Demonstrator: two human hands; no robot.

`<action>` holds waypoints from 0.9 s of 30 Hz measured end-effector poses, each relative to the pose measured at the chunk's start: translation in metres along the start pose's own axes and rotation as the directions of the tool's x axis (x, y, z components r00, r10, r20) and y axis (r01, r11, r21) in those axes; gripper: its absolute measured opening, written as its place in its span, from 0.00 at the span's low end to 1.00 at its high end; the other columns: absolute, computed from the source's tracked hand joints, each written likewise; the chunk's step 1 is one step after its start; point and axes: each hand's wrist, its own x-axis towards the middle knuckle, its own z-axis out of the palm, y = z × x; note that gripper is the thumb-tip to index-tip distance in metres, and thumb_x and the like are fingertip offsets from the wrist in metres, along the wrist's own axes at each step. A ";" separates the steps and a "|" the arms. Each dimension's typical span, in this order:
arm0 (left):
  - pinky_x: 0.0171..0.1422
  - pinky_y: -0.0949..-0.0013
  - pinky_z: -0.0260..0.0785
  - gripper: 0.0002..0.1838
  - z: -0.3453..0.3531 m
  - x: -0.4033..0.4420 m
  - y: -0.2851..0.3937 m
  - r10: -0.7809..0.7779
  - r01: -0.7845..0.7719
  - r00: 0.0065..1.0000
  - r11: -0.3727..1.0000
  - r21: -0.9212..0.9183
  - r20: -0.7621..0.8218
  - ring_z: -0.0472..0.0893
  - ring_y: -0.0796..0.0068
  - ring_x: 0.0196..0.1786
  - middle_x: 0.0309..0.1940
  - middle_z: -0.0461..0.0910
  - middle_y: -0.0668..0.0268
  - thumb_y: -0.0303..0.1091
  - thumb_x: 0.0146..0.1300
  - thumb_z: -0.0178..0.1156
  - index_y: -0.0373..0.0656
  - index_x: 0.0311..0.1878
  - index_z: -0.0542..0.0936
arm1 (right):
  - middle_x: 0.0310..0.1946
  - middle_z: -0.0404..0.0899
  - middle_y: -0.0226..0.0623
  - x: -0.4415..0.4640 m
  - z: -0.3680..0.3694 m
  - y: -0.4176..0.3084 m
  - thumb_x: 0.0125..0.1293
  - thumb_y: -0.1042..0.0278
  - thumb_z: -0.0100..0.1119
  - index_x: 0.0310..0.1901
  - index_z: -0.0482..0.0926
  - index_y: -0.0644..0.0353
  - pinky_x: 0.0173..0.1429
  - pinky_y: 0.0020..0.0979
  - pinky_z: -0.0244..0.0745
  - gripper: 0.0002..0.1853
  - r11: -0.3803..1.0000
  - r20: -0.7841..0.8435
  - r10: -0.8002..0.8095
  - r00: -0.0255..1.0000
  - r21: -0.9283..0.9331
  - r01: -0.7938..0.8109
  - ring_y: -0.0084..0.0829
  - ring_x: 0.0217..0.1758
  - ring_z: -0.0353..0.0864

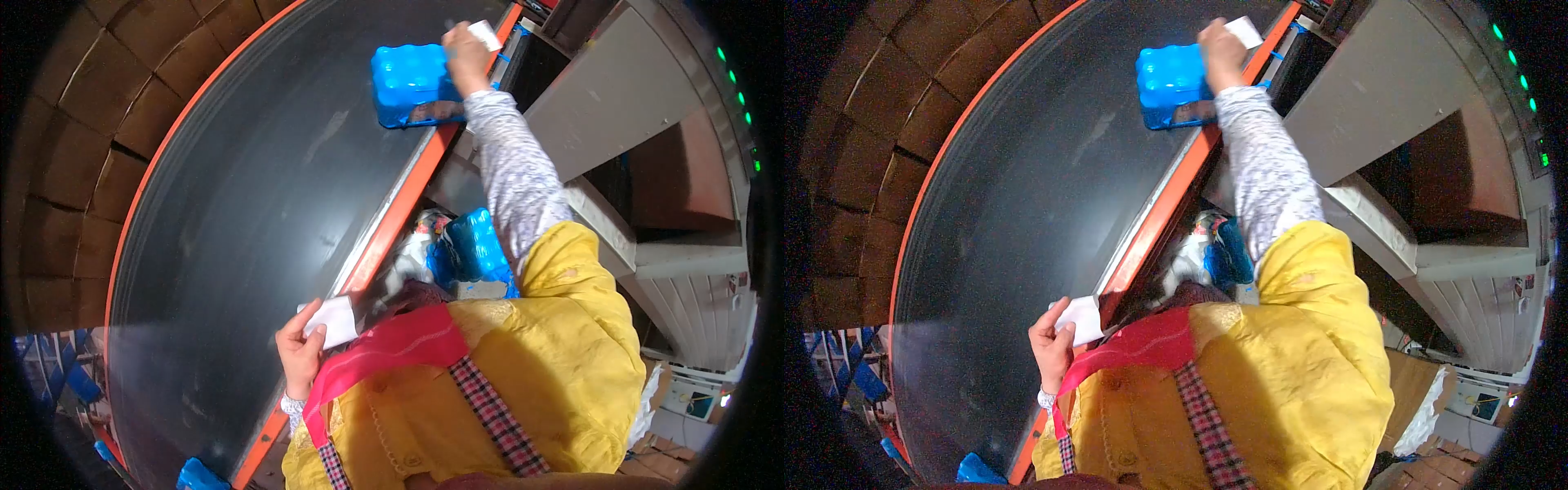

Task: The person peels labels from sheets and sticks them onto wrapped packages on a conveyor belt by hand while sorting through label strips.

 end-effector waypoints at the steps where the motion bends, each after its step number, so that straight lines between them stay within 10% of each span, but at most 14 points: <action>1: 0.35 0.82 0.66 0.20 -0.001 0.002 0.000 -0.011 0.011 1.000 1.000 0.009 -0.003 0.75 0.86 0.32 0.37 0.80 0.66 0.18 0.56 0.57 0.32 0.54 0.76 | 0.22 0.80 0.49 -0.019 0.016 -0.016 0.60 0.62 0.49 0.30 0.75 0.58 0.32 0.47 0.77 0.10 1.000 0.103 -0.004 0.995 0.011 0.003 0.47 0.28 0.83; 4: 0.41 0.79 0.69 0.20 -0.003 0.011 -0.001 -0.022 0.022 1.000 0.999 0.025 -0.007 0.77 0.82 0.36 0.38 0.80 0.64 0.18 0.55 0.56 0.32 0.54 0.76 | 0.29 0.81 0.50 -0.084 0.043 -0.063 0.57 0.66 0.51 0.33 0.79 0.63 0.37 0.47 0.77 0.11 0.986 0.384 -0.104 0.917 0.158 0.046 0.47 0.35 0.82; 8: 0.48 0.75 0.70 0.20 -0.006 0.007 0.001 0.021 -0.020 0.998 1.000 0.022 -0.056 0.78 0.77 0.41 0.41 0.80 0.60 0.17 0.55 0.54 0.31 0.53 0.77 | 0.54 0.73 0.55 -0.103 -0.016 -0.103 0.63 0.46 0.46 0.49 0.77 0.69 0.63 0.48 0.61 0.30 0.963 0.672 -0.229 0.704 0.263 0.062 0.52 0.61 0.68; 14: 0.56 0.65 0.70 0.23 -0.032 -0.023 -0.010 0.111 -0.125 0.986 0.986 -0.112 -0.126 0.78 0.66 0.48 0.49 0.77 0.51 0.20 0.55 0.55 0.29 0.56 0.72 | 0.66 0.57 0.57 -0.110 0.016 -0.048 0.60 0.32 0.45 0.63 0.62 0.70 0.73 0.46 0.44 0.45 0.980 0.551 -0.198 0.811 0.136 0.147 0.53 0.71 0.52; 18: 0.60 0.65 0.67 0.29 -0.041 -0.052 -0.002 0.180 -0.192 0.981 0.960 -0.206 -0.076 0.76 0.66 0.53 0.56 0.72 0.51 0.22 0.55 0.58 0.28 0.62 0.66 | 0.62 0.61 0.61 -0.175 -0.101 -0.130 0.61 0.36 0.46 0.56 0.70 0.70 0.69 0.45 0.53 0.39 0.859 0.694 -0.508 0.509 0.450 0.244 0.54 0.67 0.58; 19: 0.62 0.66 0.64 0.31 -0.045 -0.060 0.001 0.197 -0.202 0.979 0.967 -0.156 -0.046 0.75 0.66 0.55 0.59 0.70 0.51 0.23 0.55 0.58 0.28 0.64 0.63 | 0.59 0.65 0.59 -0.207 -0.141 -0.140 0.63 0.41 0.48 0.54 0.70 0.68 0.65 0.48 0.57 0.33 0.685 0.513 -0.706 0.488 0.668 0.290 0.56 0.62 0.63; 22: 0.64 0.65 0.62 0.32 -0.044 -0.076 0.017 0.257 -0.255 0.966 0.965 -0.062 0.026 0.72 0.66 0.58 0.62 0.66 0.51 0.22 0.55 0.57 0.28 0.65 0.62 | 0.50 0.74 0.52 -0.317 -0.220 -0.160 0.72 0.55 0.36 0.54 0.71 0.66 0.57 0.42 0.70 0.23 0.320 0.246 -0.842 0.480 0.944 0.078 0.47 0.54 0.74; 23: 0.65 0.64 0.60 0.32 -0.041 -0.075 0.016 0.290 -0.284 0.956 0.952 -0.113 0.038 0.71 0.65 0.60 0.65 0.63 0.52 0.20 0.56 0.55 0.29 0.66 0.60 | 0.44 0.79 0.47 -0.344 -0.252 -0.156 0.74 0.52 0.32 0.51 0.72 0.66 0.53 0.37 0.74 0.25 0.060 0.268 -0.786 0.557 0.930 -0.362 0.43 0.48 0.79; 24: 0.66 0.64 0.59 0.32 -0.033 -0.075 0.023 0.304 -0.296 0.951 0.947 -0.121 0.052 0.70 0.65 0.61 0.66 0.61 0.53 0.18 0.56 0.53 0.29 0.66 0.60 | 0.39 0.82 0.39 -0.355 -0.306 -0.161 0.69 0.33 0.28 0.45 0.80 0.65 0.45 0.33 0.77 0.40 0.048 0.700 -0.670 0.249 0.376 -0.925 0.32 0.40 0.82; 27: 0.61 0.65 0.65 0.31 -0.027 -0.069 0.022 0.348 -0.332 0.936 0.923 -0.196 0.053 0.73 0.66 0.57 0.64 0.63 0.55 0.17 0.58 0.51 0.34 0.67 0.60 | 0.38 0.82 0.40 -0.422 -0.340 -0.156 0.65 0.27 0.22 0.46 0.78 0.71 0.44 0.28 0.77 0.48 -0.138 0.654 -0.731 0.195 0.138 -0.981 0.28 0.40 0.82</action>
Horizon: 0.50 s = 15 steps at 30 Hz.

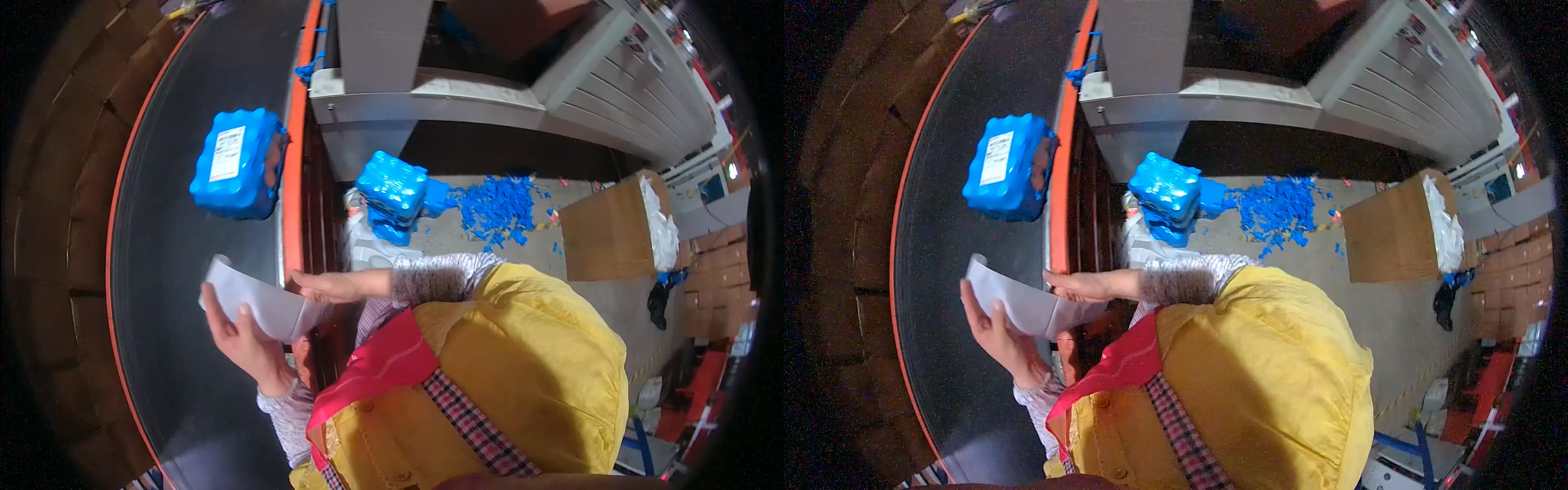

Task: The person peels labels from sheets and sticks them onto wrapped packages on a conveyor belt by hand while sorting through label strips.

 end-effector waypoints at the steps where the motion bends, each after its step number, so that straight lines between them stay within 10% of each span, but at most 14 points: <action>1: 0.60 0.66 0.67 0.31 0.004 0.003 0.003 -0.014 0.014 1.000 0.999 -0.030 -0.002 0.74 0.67 0.56 0.63 0.65 0.55 0.17 0.58 0.50 0.35 0.67 0.61 | 0.38 0.82 0.39 -0.020 0.005 0.011 0.65 0.27 0.22 0.47 0.78 0.70 0.44 0.28 0.76 0.48 0.999 0.007 -0.001 1.000 0.037 0.000 0.27 0.38 0.82; 6: 0.59 0.61 0.69 0.29 -0.009 0.017 0.001 0.058 -0.068 0.991 0.994 -0.087 -0.120 0.75 0.60 0.55 0.56 0.71 0.51 0.18 0.60 0.47 0.38 0.67 0.61 | 0.37 0.83 0.37 -0.101 0.001 0.019 0.63 0.57 0.59 0.42 0.79 0.73 0.46 0.27 0.74 0.21 0.927 0.002 -0.029 1.000 -0.374 0.027 0.24 0.40 0.79; 15: 0.44 0.65 0.76 0.29 -0.014 0.023 -0.022 0.066 -0.038 0.964 0.993 0.112 -0.258 0.80 0.62 0.44 0.54 0.72 0.47 0.22 0.61 0.52 0.38 0.67 0.61 | 0.35 0.84 0.40 -0.254 0.007 0.014 0.52 0.70 0.65 0.42 0.79 0.70 0.44 0.27 0.73 0.17 0.753 -0.294 0.289 0.911 -0.517 -0.406 0.23 0.37 0.79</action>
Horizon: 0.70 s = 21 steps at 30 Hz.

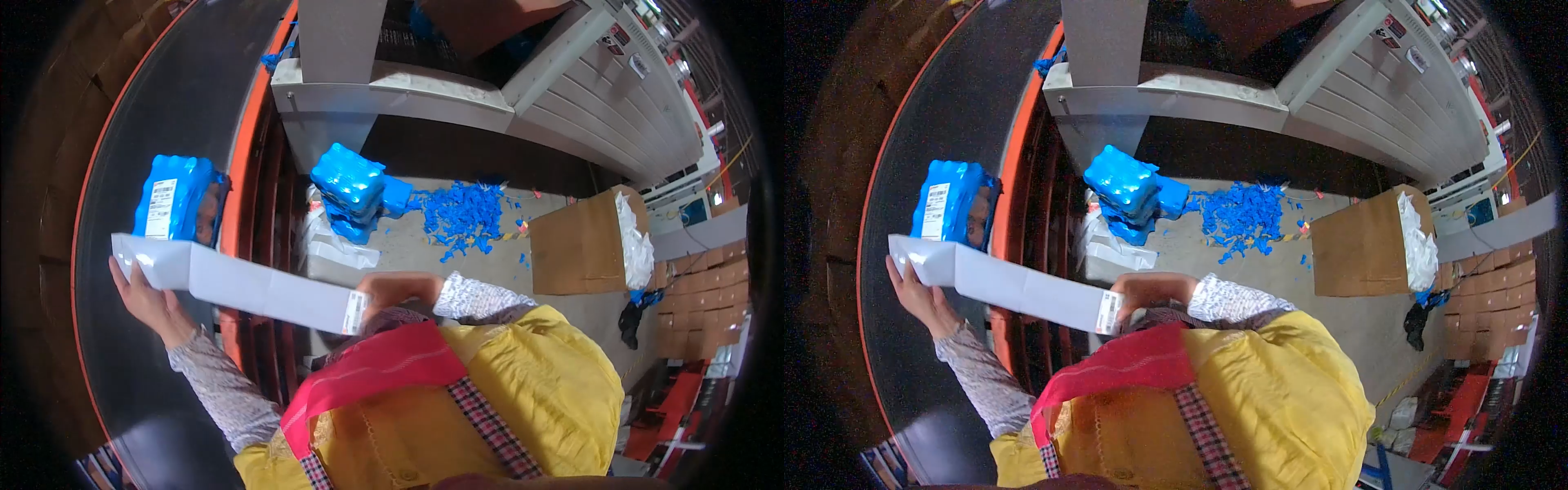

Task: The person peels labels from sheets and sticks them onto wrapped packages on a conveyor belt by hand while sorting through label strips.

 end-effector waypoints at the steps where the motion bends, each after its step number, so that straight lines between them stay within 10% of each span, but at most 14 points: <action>1: 0.46 0.64 0.76 0.29 0.009 -0.008 -0.004 -0.012 0.011 1.000 0.996 -0.094 -0.007 0.80 0.60 0.46 0.54 0.71 0.46 0.21 0.61 0.51 0.38 0.67 0.61 | 0.35 0.84 0.40 -0.016 -0.006 0.006 0.52 0.70 0.65 0.42 0.79 0.70 0.44 0.27 0.74 0.16 0.982 -0.029 0.070 0.997 -0.175 -0.074 0.23 0.38 0.79; 2: 0.47 0.62 0.76 0.29 0.024 -0.016 -0.005 -0.022 0.019 1.000 0.982 -0.187 -0.012 0.80 0.58 0.47 0.55 0.71 0.46 0.20 0.61 0.51 0.39 0.67 0.61 | 0.35 0.83 0.39 -0.034 -0.012 0.013 0.52 0.70 0.65 0.42 0.79 0.70 0.44 0.27 0.74 0.16 0.928 -0.070 0.130 0.989 -0.342 -0.146 0.23 0.38 0.79; 6: 0.53 0.60 0.73 0.30 0.054 -0.034 -0.038 -0.004 0.007 1.000 0.989 -0.147 0.015 0.77 0.59 0.50 0.55 0.71 0.49 0.18 0.60 0.51 0.39 0.67 0.61 | 0.41 0.83 0.33 -0.123 -0.020 0.045 0.56 0.69 0.65 0.47 0.78 0.67 0.49 0.27 0.74 0.18 0.997 -0.236 -0.081 0.968 -0.025 0.078 0.20 0.44 0.77; 10: 0.46 0.70 0.73 0.34 0.052 -0.064 -0.105 0.185 -0.256 0.960 0.887 0.386 0.211 0.79 0.70 0.45 0.49 0.75 0.54 0.28 0.62 0.56 0.38 0.70 0.55 | 0.42 0.82 0.34 -0.192 -0.016 0.054 0.58 0.71 0.62 0.47 0.78 0.69 0.53 0.27 0.73 0.16 0.914 -0.462 -0.153 0.874 0.271 0.303 0.22 0.45 0.78; 14: 0.33 0.77 0.72 0.35 0.055 -0.186 -0.071 -0.308 -0.028 0.849 0.785 0.619 0.429 0.80 0.76 0.34 0.36 0.80 0.59 0.33 0.66 0.53 0.42 0.72 0.49 | 0.46 0.80 0.41 -0.206 -0.014 0.017 0.61 0.76 0.56 0.52 0.73 0.71 0.53 0.29 0.74 0.18 0.819 -0.628 -0.131 0.767 0.368 0.441 0.26 0.45 0.80; 16: 0.38 0.75 0.74 0.38 0.069 -0.258 -0.042 -0.408 0.164 0.631 0.901 0.401 0.660 0.80 0.74 0.35 0.41 0.80 0.57 0.33 0.66 0.52 0.48 0.74 0.42 | 0.45 0.80 0.41 -0.193 -0.018 0.005 0.61 0.76 0.56 0.51 0.73 0.72 0.52 0.28 0.75 0.17 0.787 -0.633 -0.166 0.756 0.376 0.488 0.27 0.44 0.81; 18: 0.47 0.71 0.73 0.40 0.088 -0.313 -0.027 -0.168 0.193 0.551 0.979 0.072 0.817 0.81 0.66 0.46 0.52 0.75 0.48 0.37 0.68 0.51 0.52 0.74 0.38 | 0.44 0.80 0.41 -0.179 -0.017 -0.001 0.61 0.76 0.57 0.51 0.74 0.72 0.51 0.27 0.75 0.16 0.787 -0.628 -0.184 0.756 0.366 0.496 0.27 0.44 0.81; 21: 0.61 0.71 0.65 0.38 0.128 -0.346 -0.011 -0.005 0.267 0.660 0.936 -0.229 0.751 0.73 0.71 0.58 0.52 0.76 0.52 0.21 0.61 0.50 0.47 0.73 0.48 | 0.42 0.81 0.40 -0.158 -0.013 -0.006 0.61 0.73 0.58 0.48 0.75 0.72 0.47 0.25 0.76 0.15 0.818 -0.611 -0.174 0.773 0.347 0.459 0.26 0.42 0.81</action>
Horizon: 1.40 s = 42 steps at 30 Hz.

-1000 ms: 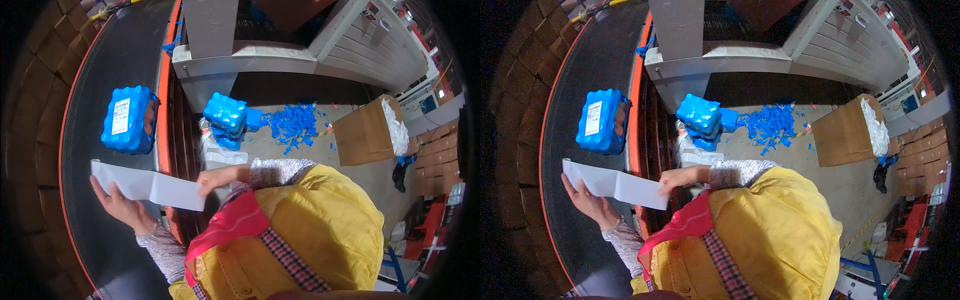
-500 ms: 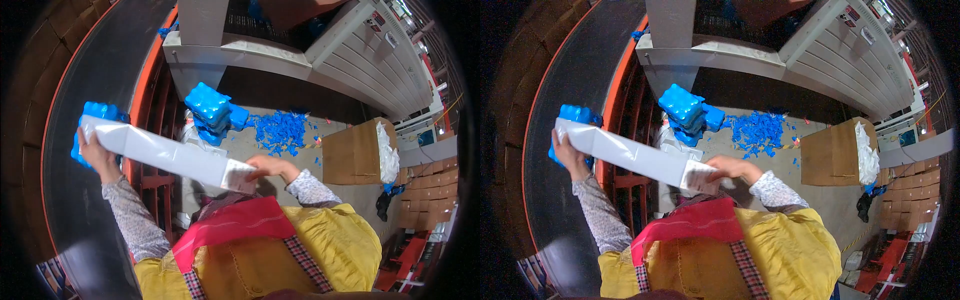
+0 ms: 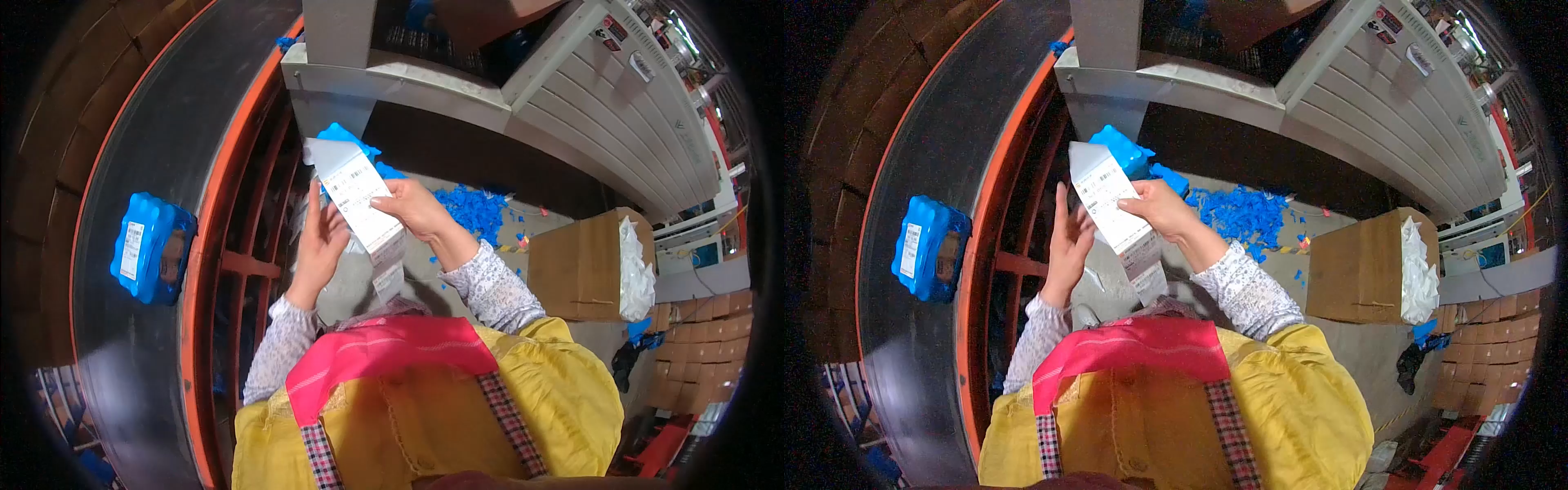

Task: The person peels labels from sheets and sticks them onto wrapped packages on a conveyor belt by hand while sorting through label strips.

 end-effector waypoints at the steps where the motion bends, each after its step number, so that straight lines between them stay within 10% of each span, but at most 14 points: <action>1: 0.58 0.72 0.66 0.34 -0.001 0.012 -0.004 0.013 -0.013 1.000 0.990 0.143 -0.005 0.74 0.73 0.55 0.50 0.76 0.54 0.21 0.60 0.51 0.44 0.71 0.54 | 0.41 0.81 0.40 0.004 0.001 0.000 0.61 0.73 0.58 0.48 0.76 0.71 0.47 0.25 0.76 0.15 1.000 -0.013 0.010 1.000 -0.017 -0.010 0.26 0.41 0.81; 3: 0.53 0.76 0.68 0.27 -0.006 0.041 -0.018 0.027 -0.022 1.000 0.910 0.415 -0.006 0.76 0.76 0.48 0.46 0.78 0.59 0.21 0.60 0.51 0.39 0.65 0.66 | 0.41 0.81 0.40 0.014 -0.005 0.002 0.61 0.73 0.59 0.47 0.77 0.71 0.46 0.25 0.76 0.14 0.998 -0.042 0.039 0.998 -0.047 -0.041 0.25 0.41 0.81; 7: 0.37 0.82 0.63 0.21 -0.020 0.095 -0.039 -0.079 0.119 0.977 0.974 0.195 -0.200 0.70 0.85 0.31 0.33 0.76 0.70 0.20 0.59 0.53 0.33 0.57 0.74 | 0.38 0.81 0.33 0.018 -0.020 0.008 0.63 0.71 0.57 0.47 0.78 0.66 0.41 0.22 0.75 0.12 0.991 0.008 0.077 0.997 0.108 -0.077 0.20 0.37 0.80; 15: 0.56 0.70 0.71 0.25 -0.067 0.212 -0.055 -0.096 0.041 0.974 0.965 -0.258 -0.205 0.78 0.64 0.52 0.57 0.71 0.48 0.14 0.59 0.45 0.27 0.63 0.64 | 0.43 0.81 0.39 0.049 -0.056 0.044 0.58 0.76 0.59 0.49 0.75 0.69 0.49 0.26 0.76 0.17 0.976 0.030 0.215 0.976 -0.054 -0.213 0.25 0.42 0.81; 23: 0.71 0.55 0.55 0.34 -0.124 0.250 -0.092 -0.158 0.091 0.987 0.673 -0.734 -0.023 0.65 0.53 0.66 0.62 0.65 0.45 0.53 0.71 0.35 0.28 0.63 0.64 | 0.41 0.82 0.37 0.078 -0.083 0.086 0.60 0.78 0.56 0.49 0.77 0.68 0.45 0.25 0.76 0.14 0.925 -0.058 0.347 0.936 -0.144 -0.352 0.23 0.39 0.81; 27: 0.71 0.54 0.53 0.46 -0.132 0.247 -0.100 -0.158 0.078 0.986 0.688 -0.722 -0.044 0.64 0.51 0.66 0.64 0.63 0.44 0.67 0.66 0.29 0.27 0.62 0.64 | 0.40 0.82 0.36 0.078 -0.076 0.091 0.60 0.77 0.57 0.49 0.77 0.67 0.43 0.24 0.76 0.14 0.928 -0.090 0.347 0.934 -0.109 -0.356 0.22 0.37 0.81; 42: 0.70 0.55 0.55 0.43 -0.172 0.301 -0.122 -0.099 0.065 0.995 0.710 -0.702 -0.009 0.66 0.54 0.64 0.61 0.67 0.48 0.65 0.65 0.33 0.30 0.64 0.63 | 0.40 0.82 0.33 0.133 -0.083 0.101 0.62 0.75 0.55 0.50 0.77 0.66 0.41 0.23 0.75 0.14 0.919 -0.109 0.368 0.923 -0.105 -0.379 0.21 0.36 0.80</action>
